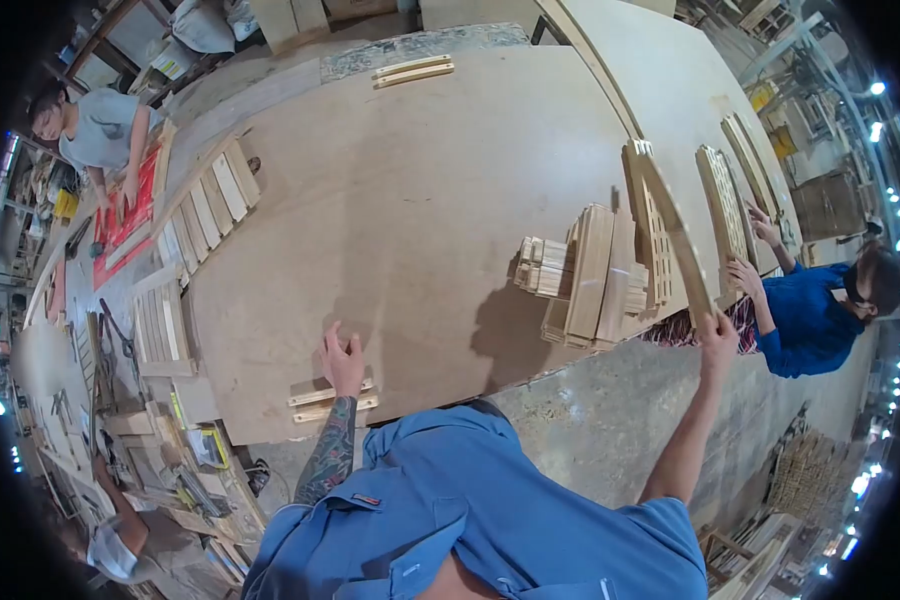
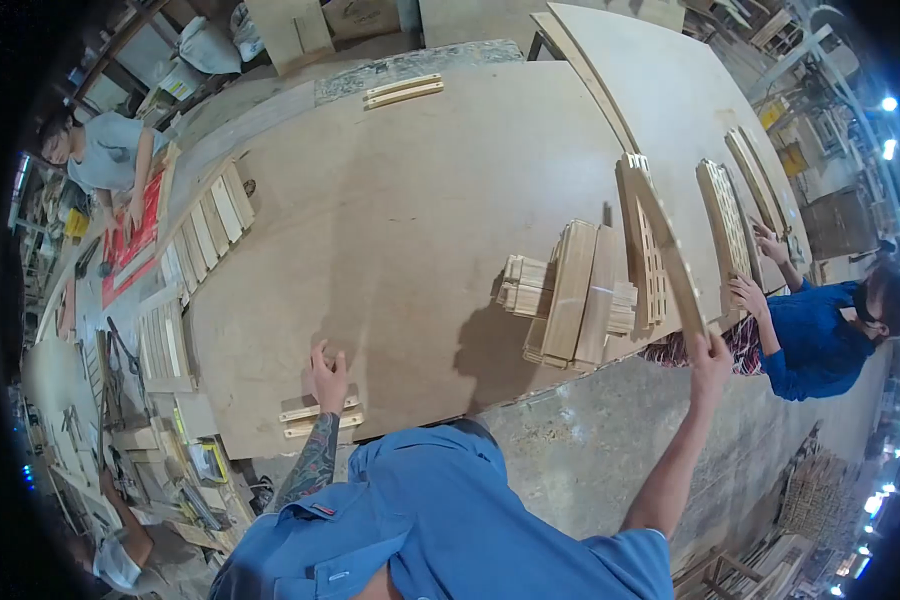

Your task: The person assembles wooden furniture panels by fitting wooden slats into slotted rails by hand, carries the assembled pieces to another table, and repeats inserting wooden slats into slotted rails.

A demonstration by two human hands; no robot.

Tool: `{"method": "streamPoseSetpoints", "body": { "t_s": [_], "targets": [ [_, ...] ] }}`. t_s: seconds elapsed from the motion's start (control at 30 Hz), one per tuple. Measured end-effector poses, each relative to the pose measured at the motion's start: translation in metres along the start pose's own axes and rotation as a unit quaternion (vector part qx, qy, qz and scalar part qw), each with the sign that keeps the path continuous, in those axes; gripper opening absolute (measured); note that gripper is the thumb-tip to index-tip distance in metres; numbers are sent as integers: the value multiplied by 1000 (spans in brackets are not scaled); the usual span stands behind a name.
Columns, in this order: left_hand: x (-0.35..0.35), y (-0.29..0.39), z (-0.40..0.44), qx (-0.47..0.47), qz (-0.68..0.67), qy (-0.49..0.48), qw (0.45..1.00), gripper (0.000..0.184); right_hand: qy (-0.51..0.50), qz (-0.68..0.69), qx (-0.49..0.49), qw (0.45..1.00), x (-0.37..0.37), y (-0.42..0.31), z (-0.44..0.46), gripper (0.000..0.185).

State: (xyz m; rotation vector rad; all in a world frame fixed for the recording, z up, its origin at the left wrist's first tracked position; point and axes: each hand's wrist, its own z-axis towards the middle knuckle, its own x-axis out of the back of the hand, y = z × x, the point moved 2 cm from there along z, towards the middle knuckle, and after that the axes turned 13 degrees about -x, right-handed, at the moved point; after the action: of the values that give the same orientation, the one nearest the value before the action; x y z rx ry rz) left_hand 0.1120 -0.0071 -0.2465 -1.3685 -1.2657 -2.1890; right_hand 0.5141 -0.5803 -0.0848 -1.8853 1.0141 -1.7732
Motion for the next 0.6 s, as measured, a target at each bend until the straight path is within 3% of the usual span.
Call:
{"method": "streamPoseSetpoints", "body": {
  "t_s": [0.07,0.13,0.2,0.27,0.37,0.4,0.43,0.53,0.6],
  "targets": [
    [6,0,2,23,-40,-34,998,45,58,53,10,997,14,-60,-34,26],
    [11,-4,2,-6,-63,-39,997,41,80,34,118,989,8,-119,-71,28],
    [13,-14,2,21,-102,-98,990,34,41,141,104,984,-17,-158,-97,32],
    [18,-20,1,-4,-148,-100,984,31,-107,245,42,963,-58,-191,-127,39],
    [14,-35,5,-6,-272,-117,955,28,-322,314,-24,893,-137,-258,-211,33],
    [13,-40,7,-60,-256,-115,958,29,-331,328,-50,883,-164,-263,-229,31],
    [32,-32,13,-54,-265,-112,956,29,-351,337,-80,870,-196,-266,-250,29],
    [59,-47,21,43,-295,-123,947,30,-386,336,-105,853,-276,-225,-285,30],
    [78,-75,32,52,-259,-97,960,32,-376,290,-74,877,-311,-192,-314,26]
  ]
}}
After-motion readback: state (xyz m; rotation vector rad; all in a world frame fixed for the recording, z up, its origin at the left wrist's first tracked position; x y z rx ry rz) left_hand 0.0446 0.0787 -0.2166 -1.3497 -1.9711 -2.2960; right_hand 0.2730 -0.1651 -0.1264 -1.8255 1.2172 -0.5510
